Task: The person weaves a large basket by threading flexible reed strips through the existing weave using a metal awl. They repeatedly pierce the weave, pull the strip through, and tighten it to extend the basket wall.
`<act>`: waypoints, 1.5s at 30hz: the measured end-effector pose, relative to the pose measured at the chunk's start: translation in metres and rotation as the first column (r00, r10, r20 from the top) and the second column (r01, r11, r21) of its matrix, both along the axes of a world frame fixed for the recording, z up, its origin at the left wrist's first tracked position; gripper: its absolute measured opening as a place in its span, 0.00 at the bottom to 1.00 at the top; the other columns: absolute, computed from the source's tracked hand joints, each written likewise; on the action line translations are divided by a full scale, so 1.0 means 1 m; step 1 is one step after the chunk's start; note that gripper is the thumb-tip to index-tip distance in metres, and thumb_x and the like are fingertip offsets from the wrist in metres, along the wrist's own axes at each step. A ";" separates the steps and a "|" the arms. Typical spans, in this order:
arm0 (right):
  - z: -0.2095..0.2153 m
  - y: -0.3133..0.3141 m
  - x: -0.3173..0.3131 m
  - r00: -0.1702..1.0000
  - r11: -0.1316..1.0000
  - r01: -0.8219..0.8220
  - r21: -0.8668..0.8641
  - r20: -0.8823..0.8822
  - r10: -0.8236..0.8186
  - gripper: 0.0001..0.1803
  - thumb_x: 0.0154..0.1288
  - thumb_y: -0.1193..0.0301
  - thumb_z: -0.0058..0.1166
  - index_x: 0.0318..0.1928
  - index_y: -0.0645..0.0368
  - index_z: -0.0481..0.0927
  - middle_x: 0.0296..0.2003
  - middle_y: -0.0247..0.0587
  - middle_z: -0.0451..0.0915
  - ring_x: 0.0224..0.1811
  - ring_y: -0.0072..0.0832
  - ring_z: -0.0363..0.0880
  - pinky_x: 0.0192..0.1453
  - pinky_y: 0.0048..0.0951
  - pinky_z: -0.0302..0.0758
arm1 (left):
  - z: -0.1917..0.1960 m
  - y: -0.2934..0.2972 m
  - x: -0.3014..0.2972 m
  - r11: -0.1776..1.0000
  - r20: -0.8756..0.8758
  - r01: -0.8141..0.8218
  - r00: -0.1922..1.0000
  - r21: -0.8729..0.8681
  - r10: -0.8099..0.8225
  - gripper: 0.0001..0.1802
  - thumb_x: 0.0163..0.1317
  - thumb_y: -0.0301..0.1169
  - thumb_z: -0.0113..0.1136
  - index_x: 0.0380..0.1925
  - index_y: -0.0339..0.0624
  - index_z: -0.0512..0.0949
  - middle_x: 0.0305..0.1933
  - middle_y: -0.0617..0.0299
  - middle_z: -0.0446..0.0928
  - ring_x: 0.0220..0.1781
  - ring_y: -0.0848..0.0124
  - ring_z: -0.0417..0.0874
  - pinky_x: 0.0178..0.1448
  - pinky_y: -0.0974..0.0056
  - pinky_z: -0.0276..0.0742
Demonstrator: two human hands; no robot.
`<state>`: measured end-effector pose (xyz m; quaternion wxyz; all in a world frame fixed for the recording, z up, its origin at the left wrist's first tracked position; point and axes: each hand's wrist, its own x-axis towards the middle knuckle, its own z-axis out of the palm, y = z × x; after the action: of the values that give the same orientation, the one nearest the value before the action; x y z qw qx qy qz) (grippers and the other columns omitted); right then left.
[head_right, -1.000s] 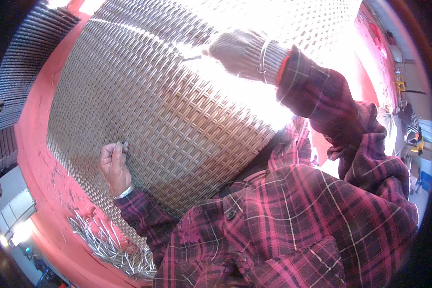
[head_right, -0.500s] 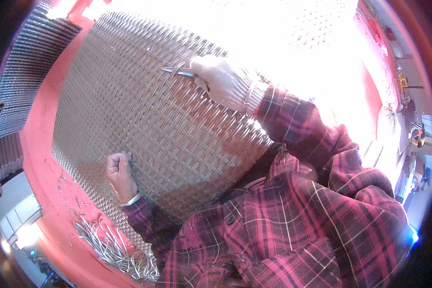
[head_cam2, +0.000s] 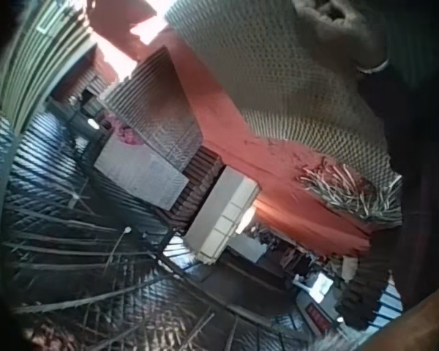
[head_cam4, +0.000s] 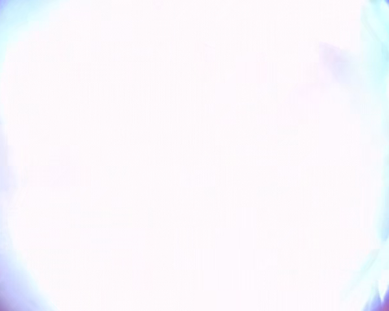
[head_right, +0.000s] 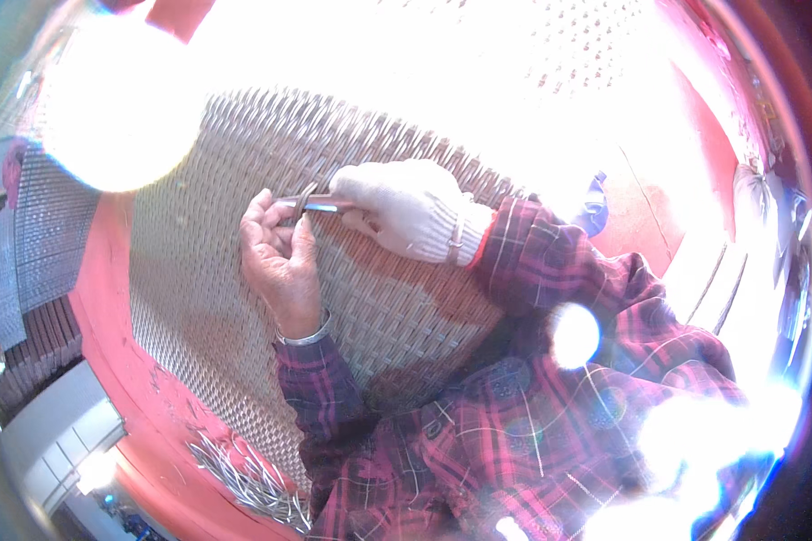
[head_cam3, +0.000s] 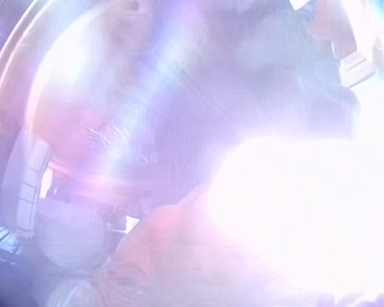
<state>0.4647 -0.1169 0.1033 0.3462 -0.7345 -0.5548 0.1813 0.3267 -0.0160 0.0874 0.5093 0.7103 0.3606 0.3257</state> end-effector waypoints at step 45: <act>0.035 -0.037 0.139 0.837 0.963 0.127 -0.239 0.546 0.025 0.05 0.63 0.74 0.51 0.30 0.60 0.73 0.24 0.38 0.74 0.26 0.32 0.79 0.30 0.35 0.76 | -0.018 0.035 -0.002 0.886 0.212 0.271 0.956 -0.375 -0.203 0.04 0.62 0.19 0.56 0.36 0.38 0.76 0.31 0.65 0.78 0.26 0.86 0.67 0.30 0.79 0.62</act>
<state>0.6033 -0.1535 0.1385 0.0776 -0.8098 -0.5808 0.0283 0.3250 0.0194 0.0693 0.7080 0.6001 0.2860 0.2384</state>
